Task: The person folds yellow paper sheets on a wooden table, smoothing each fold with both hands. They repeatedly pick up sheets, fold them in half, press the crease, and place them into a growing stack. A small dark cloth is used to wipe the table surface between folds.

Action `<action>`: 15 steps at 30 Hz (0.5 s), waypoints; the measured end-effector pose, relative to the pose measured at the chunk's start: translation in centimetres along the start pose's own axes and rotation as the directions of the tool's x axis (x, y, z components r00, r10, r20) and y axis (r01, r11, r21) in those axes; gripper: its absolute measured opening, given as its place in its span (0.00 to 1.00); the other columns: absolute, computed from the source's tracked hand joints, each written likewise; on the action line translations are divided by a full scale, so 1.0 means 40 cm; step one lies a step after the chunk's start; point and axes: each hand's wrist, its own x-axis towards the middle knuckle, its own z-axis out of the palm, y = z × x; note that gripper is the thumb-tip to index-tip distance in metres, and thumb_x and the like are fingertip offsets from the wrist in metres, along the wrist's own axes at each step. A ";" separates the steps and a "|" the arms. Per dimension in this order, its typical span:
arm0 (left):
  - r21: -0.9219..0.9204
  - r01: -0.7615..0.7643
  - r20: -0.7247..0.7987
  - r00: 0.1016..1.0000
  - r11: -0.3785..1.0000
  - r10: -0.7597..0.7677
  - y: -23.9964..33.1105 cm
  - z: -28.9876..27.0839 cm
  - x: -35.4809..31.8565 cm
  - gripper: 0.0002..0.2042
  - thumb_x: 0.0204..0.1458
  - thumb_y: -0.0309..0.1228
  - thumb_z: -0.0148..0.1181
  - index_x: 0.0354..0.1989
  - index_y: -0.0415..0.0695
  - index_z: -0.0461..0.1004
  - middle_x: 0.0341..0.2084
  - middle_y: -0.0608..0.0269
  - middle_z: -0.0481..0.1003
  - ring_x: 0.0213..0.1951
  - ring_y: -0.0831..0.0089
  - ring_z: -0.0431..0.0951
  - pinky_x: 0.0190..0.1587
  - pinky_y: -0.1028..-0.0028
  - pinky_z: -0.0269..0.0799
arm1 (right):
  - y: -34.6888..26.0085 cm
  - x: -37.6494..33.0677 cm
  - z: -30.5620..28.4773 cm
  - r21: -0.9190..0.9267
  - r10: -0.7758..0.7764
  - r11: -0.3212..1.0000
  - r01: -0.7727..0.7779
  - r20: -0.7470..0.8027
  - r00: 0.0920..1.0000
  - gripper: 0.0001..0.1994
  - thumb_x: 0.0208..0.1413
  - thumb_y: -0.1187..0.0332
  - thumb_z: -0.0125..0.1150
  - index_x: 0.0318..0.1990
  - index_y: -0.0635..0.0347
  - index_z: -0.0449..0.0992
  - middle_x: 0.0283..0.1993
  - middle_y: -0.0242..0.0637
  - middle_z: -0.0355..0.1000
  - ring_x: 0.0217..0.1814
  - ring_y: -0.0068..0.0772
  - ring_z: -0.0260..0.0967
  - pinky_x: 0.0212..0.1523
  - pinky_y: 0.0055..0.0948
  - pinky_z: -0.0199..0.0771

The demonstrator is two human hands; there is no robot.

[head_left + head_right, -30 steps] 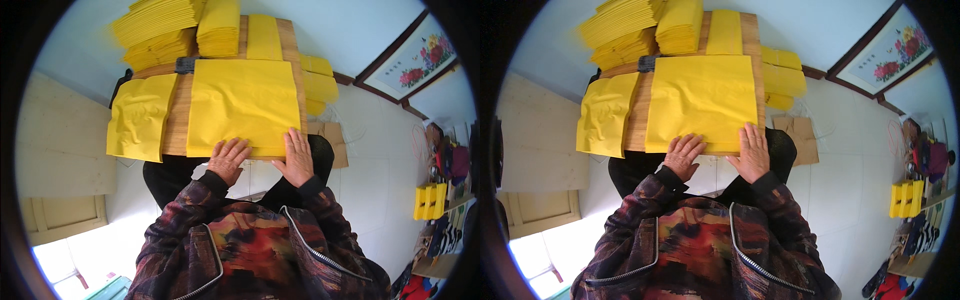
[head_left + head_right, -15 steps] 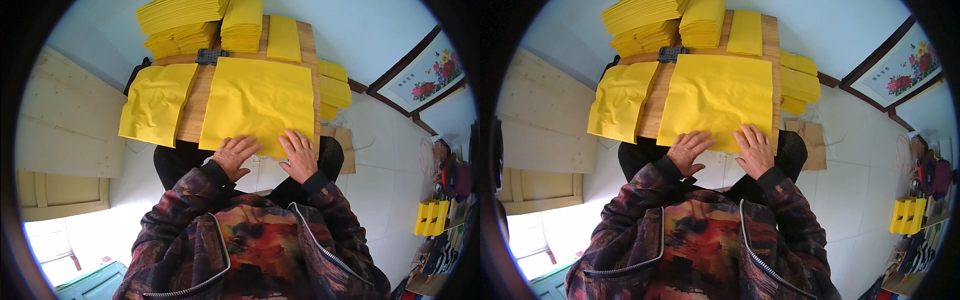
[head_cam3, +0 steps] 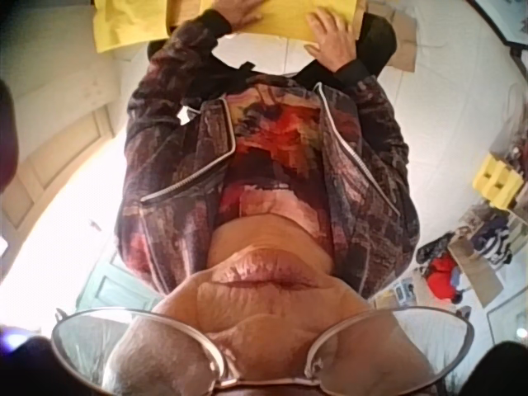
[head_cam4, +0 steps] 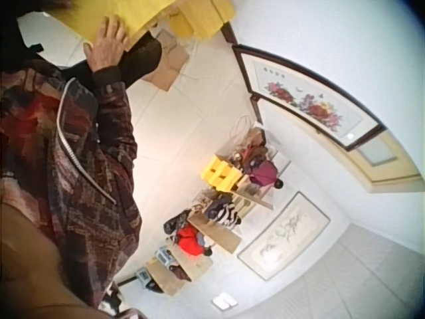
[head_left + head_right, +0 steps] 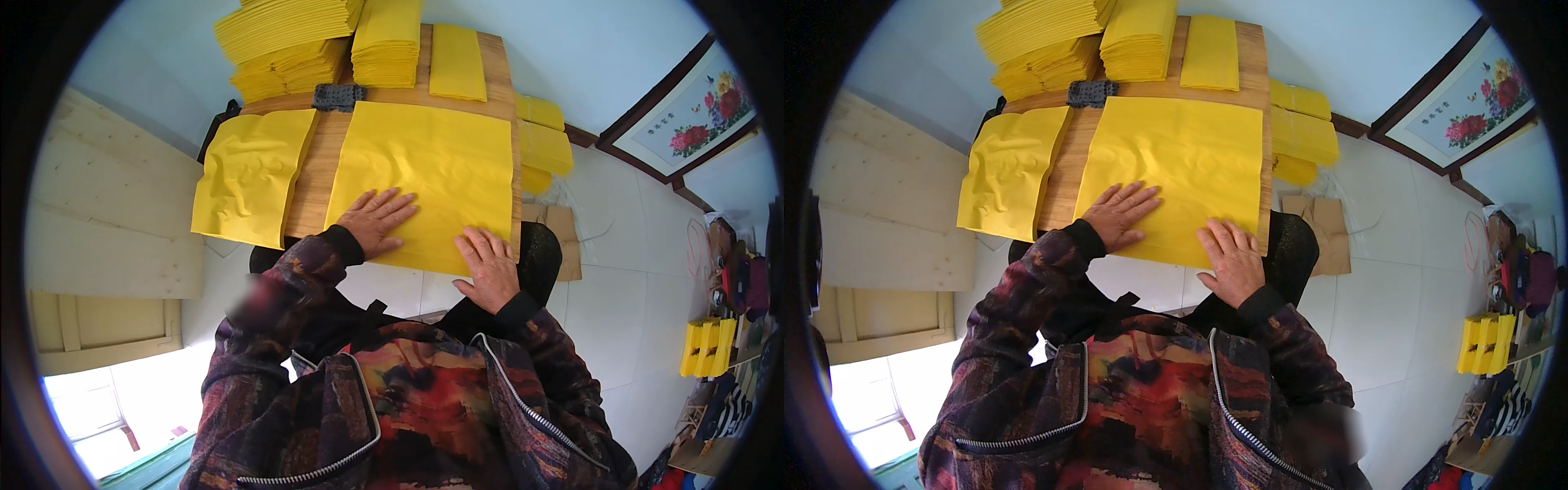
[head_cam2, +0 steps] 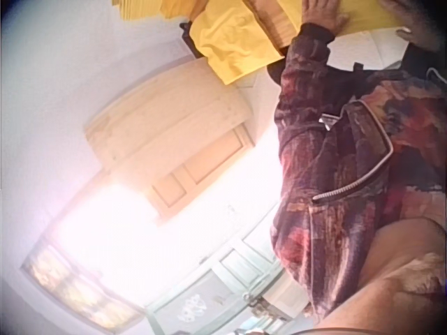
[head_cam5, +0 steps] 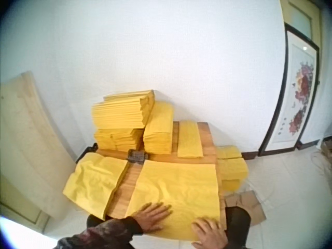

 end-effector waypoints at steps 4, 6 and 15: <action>-0.002 0.146 -0.018 0.989 0.989 -0.146 -0.050 -0.009 -0.038 0.33 0.54 0.46 0.50 0.68 0.52 0.51 0.69 0.64 0.48 0.70 0.61 0.45 0.68 0.56 0.39 | 0.009 0.003 -0.027 0.047 -0.043 0.998 0.043 0.007 0.999 0.32 0.43 0.59 0.68 0.57 0.59 0.65 0.61 0.41 0.59 0.63 0.46 0.55 0.59 0.44 0.56; 0.021 0.144 -0.061 0.988 0.989 -0.142 -0.056 -0.006 -0.051 0.33 0.53 0.45 0.50 0.68 0.52 0.51 0.69 0.64 0.48 0.70 0.60 0.45 0.68 0.56 0.39 | 0.026 0.033 -0.037 0.142 -0.050 0.989 0.042 0.050 0.998 0.29 0.47 0.58 0.65 0.55 0.61 0.66 0.58 0.43 0.62 0.60 0.48 0.58 0.58 0.43 0.59; 0.108 0.183 -0.052 0.983 0.977 -0.179 -0.049 0.003 -0.049 0.35 0.52 0.52 0.52 0.68 0.54 0.52 0.69 0.68 0.49 0.69 0.64 0.46 0.68 0.55 0.41 | -0.101 0.334 0.137 0.092 0.054 0.994 -0.056 0.029 0.998 0.31 0.57 0.56 0.54 0.63 0.64 0.57 0.70 0.43 0.49 0.73 0.44 0.41 0.70 0.46 0.40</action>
